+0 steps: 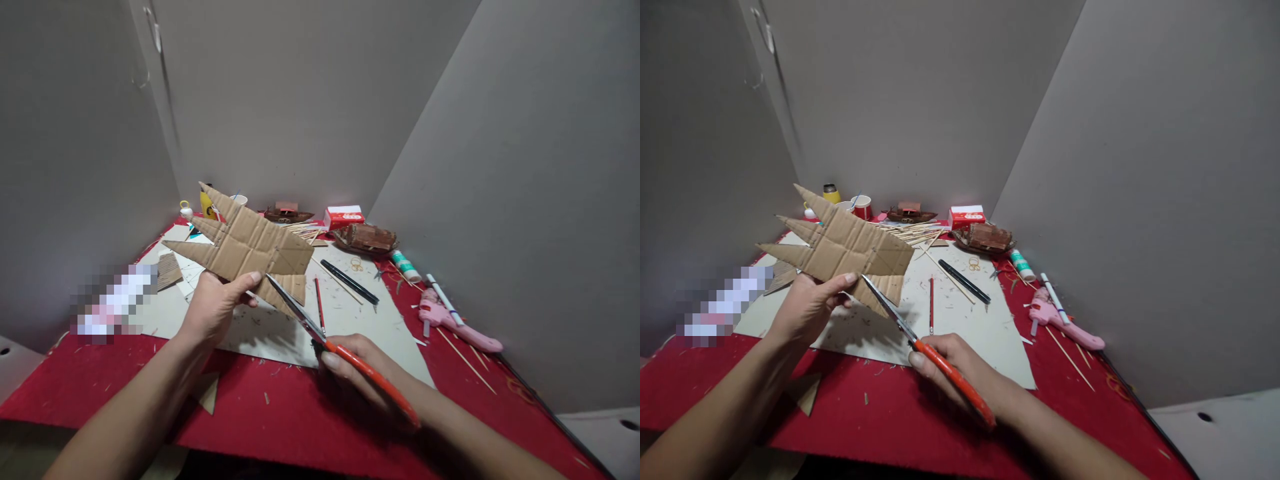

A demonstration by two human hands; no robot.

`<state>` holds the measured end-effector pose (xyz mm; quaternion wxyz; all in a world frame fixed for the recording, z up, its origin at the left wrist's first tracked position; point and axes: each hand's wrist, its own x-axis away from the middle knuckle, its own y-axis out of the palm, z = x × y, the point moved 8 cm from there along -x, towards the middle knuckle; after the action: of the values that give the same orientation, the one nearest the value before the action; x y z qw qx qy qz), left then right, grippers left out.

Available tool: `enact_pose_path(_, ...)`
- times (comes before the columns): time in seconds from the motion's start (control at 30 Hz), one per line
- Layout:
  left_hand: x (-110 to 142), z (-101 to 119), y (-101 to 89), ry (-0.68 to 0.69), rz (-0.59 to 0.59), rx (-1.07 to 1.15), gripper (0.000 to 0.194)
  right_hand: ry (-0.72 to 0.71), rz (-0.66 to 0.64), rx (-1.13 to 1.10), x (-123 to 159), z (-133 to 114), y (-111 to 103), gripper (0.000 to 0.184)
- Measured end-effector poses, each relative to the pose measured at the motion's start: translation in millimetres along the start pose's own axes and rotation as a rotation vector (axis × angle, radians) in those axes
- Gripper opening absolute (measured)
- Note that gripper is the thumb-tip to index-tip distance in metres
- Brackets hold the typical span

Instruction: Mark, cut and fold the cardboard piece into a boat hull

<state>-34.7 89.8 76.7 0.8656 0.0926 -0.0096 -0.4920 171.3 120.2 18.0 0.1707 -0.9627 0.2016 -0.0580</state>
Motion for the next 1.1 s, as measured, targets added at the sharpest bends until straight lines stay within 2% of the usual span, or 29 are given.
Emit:
enact_pose_path(0.1, 0, 0, -0.1, 0.002, 0.006, -0.003, 0.027, -0.033, 0.024, 0.171, -2, -4, -4, 0.045)
enact_pose_path(0.17, 1, 0, 0.5, 0.004, -0.004, 0.01, 0.029, -0.031, 0.023, 0.207, -2, -4, -6, 0.045)
enact_pose_path(0.3, 1, 4, 2.0, 0.02, -0.03, 0.049, 0.028, -0.025, -0.016, 0.135, -2, -7, -6, 0.047)
enact_pose_path(0.5, 4, 12, 2.3, 0.042, -0.024, -0.039, 0.024, -0.06, -0.084, 0.021, -1, -13, -4, 0.057)
enact_pose_path(0.8, -1, -4, 4.9, -0.044, -0.082, 0.094, 0.023, -0.005, -0.084, -0.043, 2, -4, -3, 0.058)
enact_pose_path(1.1, 8, 4, 2.2, 0.016, 0.052, -0.002, 0.034, -0.044, 0.075, 0.251, -2, -4, -3, 0.046)
